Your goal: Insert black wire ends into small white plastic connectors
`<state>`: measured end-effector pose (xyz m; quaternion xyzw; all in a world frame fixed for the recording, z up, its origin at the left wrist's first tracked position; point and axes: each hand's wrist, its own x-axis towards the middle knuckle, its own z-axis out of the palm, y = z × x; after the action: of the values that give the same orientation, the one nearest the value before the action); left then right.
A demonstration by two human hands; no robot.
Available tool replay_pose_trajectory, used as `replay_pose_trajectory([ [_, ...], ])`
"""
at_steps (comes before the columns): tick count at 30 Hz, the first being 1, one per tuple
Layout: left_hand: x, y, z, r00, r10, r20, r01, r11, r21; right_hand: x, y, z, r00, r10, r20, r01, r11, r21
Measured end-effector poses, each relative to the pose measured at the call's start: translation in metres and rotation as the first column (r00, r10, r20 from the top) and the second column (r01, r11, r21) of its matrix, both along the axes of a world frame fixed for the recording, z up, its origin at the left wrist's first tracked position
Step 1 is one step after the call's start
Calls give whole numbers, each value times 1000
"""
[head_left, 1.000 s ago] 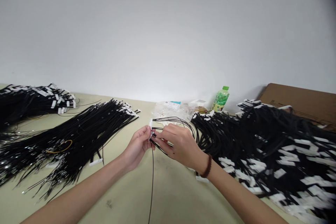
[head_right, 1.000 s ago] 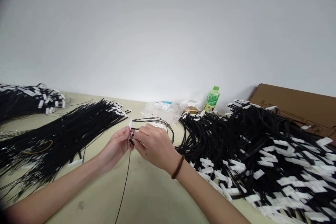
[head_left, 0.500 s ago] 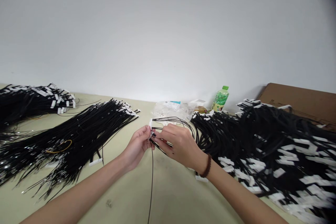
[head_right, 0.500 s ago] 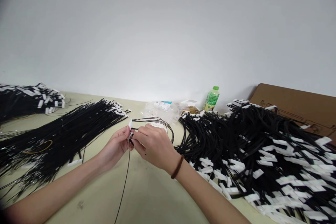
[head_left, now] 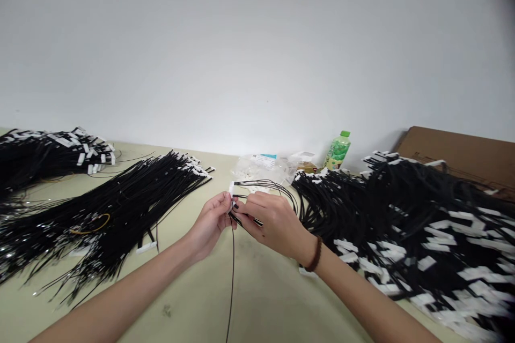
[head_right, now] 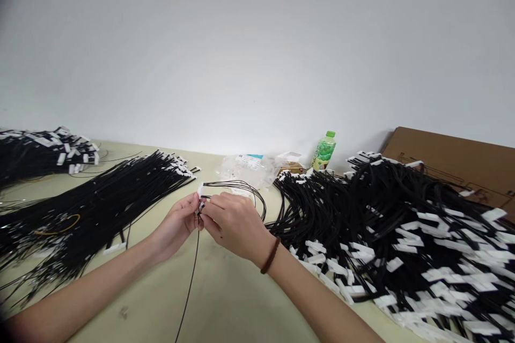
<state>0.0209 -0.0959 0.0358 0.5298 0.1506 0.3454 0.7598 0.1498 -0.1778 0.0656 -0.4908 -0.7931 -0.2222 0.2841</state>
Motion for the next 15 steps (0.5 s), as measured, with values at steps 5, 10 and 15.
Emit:
replay_pose_trajectory([
  [5, 1, 1, -1, 1000, -1, -11, 2, 1000, 13, 0, -1, -1, 1000, 8, -2, -8, 1000, -1],
  [10, 0, 0, 0, 1000, 4, -3, -4, 1000, 1, 0, -1, 0, 1000, 10, -5, -10, 1000, -6],
  [15, 0, -1, 1, 1000, 12, 4, -12, 1000, -15, -1, 0, -1, 1000, 11, -2, -11, 1000, -2],
])
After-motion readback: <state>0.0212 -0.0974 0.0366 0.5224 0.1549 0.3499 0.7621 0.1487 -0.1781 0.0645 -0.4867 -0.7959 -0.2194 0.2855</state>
